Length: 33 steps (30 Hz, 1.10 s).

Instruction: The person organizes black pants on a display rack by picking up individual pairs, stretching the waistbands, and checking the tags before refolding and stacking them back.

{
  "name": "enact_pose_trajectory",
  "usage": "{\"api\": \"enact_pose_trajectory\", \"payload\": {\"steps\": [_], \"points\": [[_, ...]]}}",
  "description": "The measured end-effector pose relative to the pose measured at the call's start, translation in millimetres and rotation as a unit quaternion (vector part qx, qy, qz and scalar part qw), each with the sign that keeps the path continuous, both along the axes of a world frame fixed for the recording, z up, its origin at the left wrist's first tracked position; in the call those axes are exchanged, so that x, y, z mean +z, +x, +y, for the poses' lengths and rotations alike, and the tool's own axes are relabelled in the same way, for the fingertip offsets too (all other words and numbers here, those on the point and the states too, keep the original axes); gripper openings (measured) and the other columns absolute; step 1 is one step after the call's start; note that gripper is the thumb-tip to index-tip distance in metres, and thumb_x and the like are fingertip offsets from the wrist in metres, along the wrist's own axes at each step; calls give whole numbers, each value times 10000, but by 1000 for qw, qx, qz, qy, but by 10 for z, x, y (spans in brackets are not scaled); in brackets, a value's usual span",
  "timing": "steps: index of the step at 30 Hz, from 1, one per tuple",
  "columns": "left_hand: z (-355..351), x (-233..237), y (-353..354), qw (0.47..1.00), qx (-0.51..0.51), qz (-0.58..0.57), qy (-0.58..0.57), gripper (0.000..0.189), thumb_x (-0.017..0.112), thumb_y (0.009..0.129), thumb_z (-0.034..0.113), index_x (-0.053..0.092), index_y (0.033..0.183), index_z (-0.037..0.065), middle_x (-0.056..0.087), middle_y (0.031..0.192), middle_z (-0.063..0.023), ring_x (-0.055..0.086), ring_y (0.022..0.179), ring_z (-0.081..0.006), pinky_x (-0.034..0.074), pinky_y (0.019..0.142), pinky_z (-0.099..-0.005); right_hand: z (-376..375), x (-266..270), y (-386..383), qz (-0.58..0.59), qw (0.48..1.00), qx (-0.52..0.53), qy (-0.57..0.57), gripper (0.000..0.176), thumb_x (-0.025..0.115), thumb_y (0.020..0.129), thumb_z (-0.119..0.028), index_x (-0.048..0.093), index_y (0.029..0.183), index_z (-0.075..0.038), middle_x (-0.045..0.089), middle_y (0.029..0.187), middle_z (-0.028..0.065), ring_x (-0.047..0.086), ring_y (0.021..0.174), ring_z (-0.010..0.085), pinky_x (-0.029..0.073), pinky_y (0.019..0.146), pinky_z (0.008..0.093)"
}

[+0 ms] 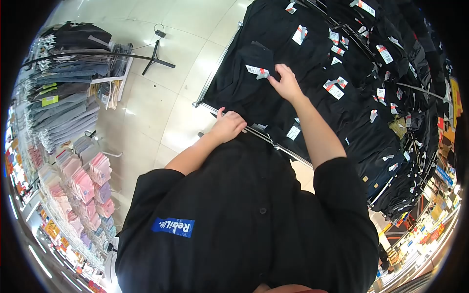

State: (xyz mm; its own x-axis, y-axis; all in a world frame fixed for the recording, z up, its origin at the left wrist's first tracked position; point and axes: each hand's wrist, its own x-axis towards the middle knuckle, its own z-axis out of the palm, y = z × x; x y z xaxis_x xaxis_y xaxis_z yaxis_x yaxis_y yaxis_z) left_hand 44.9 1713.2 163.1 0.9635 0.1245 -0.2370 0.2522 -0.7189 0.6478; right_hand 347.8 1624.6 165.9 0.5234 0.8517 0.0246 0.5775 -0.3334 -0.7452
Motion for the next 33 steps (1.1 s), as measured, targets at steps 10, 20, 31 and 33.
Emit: {"api": "enact_pose_trajectory", "payload": {"steps": [10,20,31,33], "points": [[679,1859,1103,903,101,-287,-305,350,596,955,115,622,1286,5,635,1321,-140,594,1253,-279,447,1074,-365,-698,2198,-447,-8,973,231,28,213,691,865,-37,652,1071,-73,655,946,61,662,923,261,430,1072,480],[441,2665,1486,905,-271,-77,-319,352,867,756,225,660,932,1,657,886,-91,617,810,-256,488,735,-355,-1191,3074,-717,39,996,75,21,216,745,821,-1,692,1030,-17,705,952,124,708,836,300,554,698,346],[632,3170,1175,949,-175,-219,-145,355,838,783,120,506,741,1,426,690,-69,441,647,-201,343,568,-335,-1599,3219,-463,-19,991,70,-108,260,812,796,-166,677,974,-33,665,770,149,651,723,349,514,648,402],[684,3247,1039,953,-191,-215,-94,389,873,760,168,517,750,13,438,714,-75,451,655,-226,358,571,-337,-1679,3245,-455,19,984,53,-167,230,795,812,-163,680,962,-31,671,766,161,657,726,364,514,652,406]]}}
